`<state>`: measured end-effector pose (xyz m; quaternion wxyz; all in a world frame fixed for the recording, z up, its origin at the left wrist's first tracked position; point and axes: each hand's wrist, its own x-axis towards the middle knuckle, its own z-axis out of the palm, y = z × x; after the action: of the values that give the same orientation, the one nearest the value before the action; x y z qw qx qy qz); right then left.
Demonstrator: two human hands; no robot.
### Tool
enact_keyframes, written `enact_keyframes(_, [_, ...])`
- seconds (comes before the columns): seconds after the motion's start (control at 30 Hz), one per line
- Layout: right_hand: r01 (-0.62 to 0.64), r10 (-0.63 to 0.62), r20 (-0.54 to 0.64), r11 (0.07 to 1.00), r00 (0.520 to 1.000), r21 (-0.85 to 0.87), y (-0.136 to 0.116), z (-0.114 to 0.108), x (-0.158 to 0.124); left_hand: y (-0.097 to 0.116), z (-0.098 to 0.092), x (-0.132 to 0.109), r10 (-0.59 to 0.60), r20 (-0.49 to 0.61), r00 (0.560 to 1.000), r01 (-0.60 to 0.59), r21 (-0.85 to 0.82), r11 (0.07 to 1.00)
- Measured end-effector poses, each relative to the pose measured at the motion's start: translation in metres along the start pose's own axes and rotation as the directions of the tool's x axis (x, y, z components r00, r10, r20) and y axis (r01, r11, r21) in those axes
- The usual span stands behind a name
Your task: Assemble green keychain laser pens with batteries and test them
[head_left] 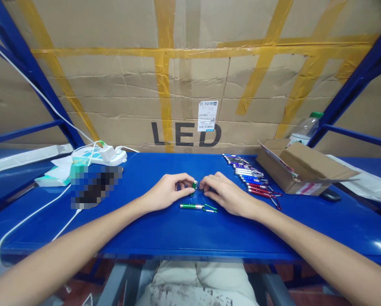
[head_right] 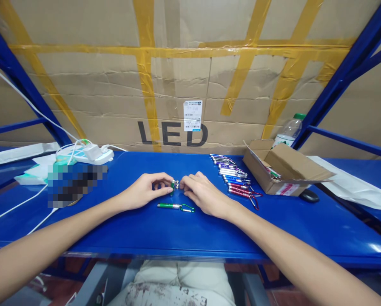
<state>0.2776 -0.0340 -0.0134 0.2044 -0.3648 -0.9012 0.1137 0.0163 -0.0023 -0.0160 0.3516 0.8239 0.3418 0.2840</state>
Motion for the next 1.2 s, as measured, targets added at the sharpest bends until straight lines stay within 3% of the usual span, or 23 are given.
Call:
enact_keyframes(0.27, [-0.066, 0.068, 0.005, 0.981, 0.998, -0.184, 0.005, 0.0, 0.002, 0.0, 0.0, 0.0, 0.007, -0.053, 0.999, -0.004, 0.042, 0.999])
enact_keyframes(0.57, [-0.149, 0.144, -0.04, 0.955, 0.989, -0.256, 0.014, 0.003, 0.001, 0.0, -0.001, 0.0, 0.002, -0.057, 0.998, 0.001, 0.046, 0.999])
enact_keyframes(1.03, [-0.13, 0.126, -0.035, 0.974, 0.991, -0.183, 0.008, 0.002, 0.002, 0.001, -0.001, 0.0, 0.026, -0.044, 0.999, -0.023, 0.065, 0.998])
enact_keyframes(1.2, [-0.143, 0.132, -0.091, 0.981, 0.987, -0.128, 0.002, 0.0, 0.003, 0.001, -0.001, -0.001, 0.017, -0.033, 0.999, -0.014, 0.078, 0.997])
